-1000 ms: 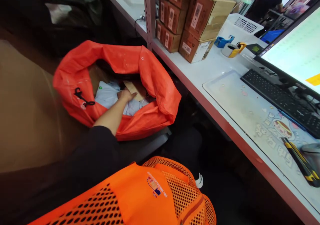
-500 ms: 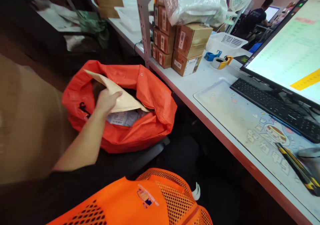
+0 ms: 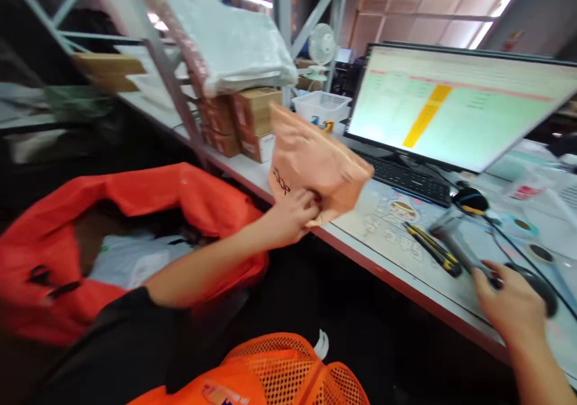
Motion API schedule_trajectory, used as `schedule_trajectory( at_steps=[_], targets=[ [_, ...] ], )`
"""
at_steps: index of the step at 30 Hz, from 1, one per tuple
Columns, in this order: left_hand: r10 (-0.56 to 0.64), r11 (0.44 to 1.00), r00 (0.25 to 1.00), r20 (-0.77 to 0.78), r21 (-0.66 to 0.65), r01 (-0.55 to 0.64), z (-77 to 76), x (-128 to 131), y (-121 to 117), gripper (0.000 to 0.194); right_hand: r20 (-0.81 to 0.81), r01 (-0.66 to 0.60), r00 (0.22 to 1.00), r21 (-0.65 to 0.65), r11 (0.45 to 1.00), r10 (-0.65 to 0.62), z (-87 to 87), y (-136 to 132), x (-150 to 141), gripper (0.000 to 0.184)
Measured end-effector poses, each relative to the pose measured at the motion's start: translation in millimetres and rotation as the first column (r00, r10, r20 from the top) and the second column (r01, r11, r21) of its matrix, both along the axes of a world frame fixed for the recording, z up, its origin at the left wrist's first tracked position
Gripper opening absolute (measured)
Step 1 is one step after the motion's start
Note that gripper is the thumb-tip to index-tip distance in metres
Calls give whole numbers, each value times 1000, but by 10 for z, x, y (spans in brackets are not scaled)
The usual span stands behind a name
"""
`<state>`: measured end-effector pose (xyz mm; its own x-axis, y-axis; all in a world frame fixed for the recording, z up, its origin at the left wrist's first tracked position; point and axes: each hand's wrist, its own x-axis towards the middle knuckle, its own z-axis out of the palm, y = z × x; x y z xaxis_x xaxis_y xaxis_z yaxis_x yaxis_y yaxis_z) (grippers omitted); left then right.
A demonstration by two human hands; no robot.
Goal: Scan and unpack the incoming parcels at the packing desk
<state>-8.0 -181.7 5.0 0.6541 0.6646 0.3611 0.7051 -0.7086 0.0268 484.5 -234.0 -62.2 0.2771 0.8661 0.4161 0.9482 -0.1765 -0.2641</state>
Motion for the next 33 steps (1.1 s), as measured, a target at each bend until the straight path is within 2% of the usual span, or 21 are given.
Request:
schedule_trajectory(
  at_steps=[2,4,6,8,11,13,15,17,19,20,21,23,25,26,27,29,33],
  targets=[
    [-98,986,980,-173,-147,73,-267,466,177,35,36,50,998,-21,999,-49,-97,-32,201,54],
    [-174,960,955,-241,-259,109,-447,727,252,46,76,33,997,-54,998,-29,-174,9,304,56],
    [-225,925,947,-228,-357,133,-496,830,291,55,95,33,995,-51,998,-28,-206,88,332,54],
    [-246,894,956,-160,-420,160,-459,882,316,66,89,42,995,-45,998,-38,-193,194,298,55],
    [-175,915,982,-68,-379,137,-457,1032,312,81,74,40,997,-91,995,-34,-123,409,166,60],
    [-92,945,992,-90,-323,59,-549,1171,282,94,88,69,995,-173,982,-54,-75,575,63,64],
    [-24,954,990,-139,-299,-19,-635,1248,265,92,112,112,990,-259,959,-86,-43,723,-11,68],
    [33,939,990,-139,-335,-78,-601,1177,298,74,134,160,983,-306,938,-124,-27,826,-38,69],
    [48,909,999,-24,-413,-54,-396,934,390,57,144,198,977,-333,922,-158,-19,884,-29,69],
    [40,900,994,97,-436,6,-241,766,449,48,145,210,975,-348,914,-168,-16,902,-22,69],
    [14,897,962,271,-429,107,-71,586,509,40,145,214,974,-365,906,-172,-13,916,-20,68],
    [57,911,789,612,-355,209,243,256,613,30,148,216,974,-387,897,-170,-1,941,-39,64],
    [126,946,554,823,-267,182,415,45,672,34,147,222,973,-390,894,-177,30,968,-79,58],
    [149,957,458,876,-244,155,426,-6,687,38,142,231,971,-391,891,-190,60,979,-97,56],
    [164,962,392,905,-235,141,388,-26,696,42,134,242,970,-391,888,-205,103,985,-108,54],
    [188,954,327,926,-252,165,205,-6,712,51,113,257,966,-371,892,-231,238,971,-98,52],
    [228,932,313,922,-299,203,-230,40,758,55,7,195,980,-256,947,-200,702,778,-17,42]
  ],
)
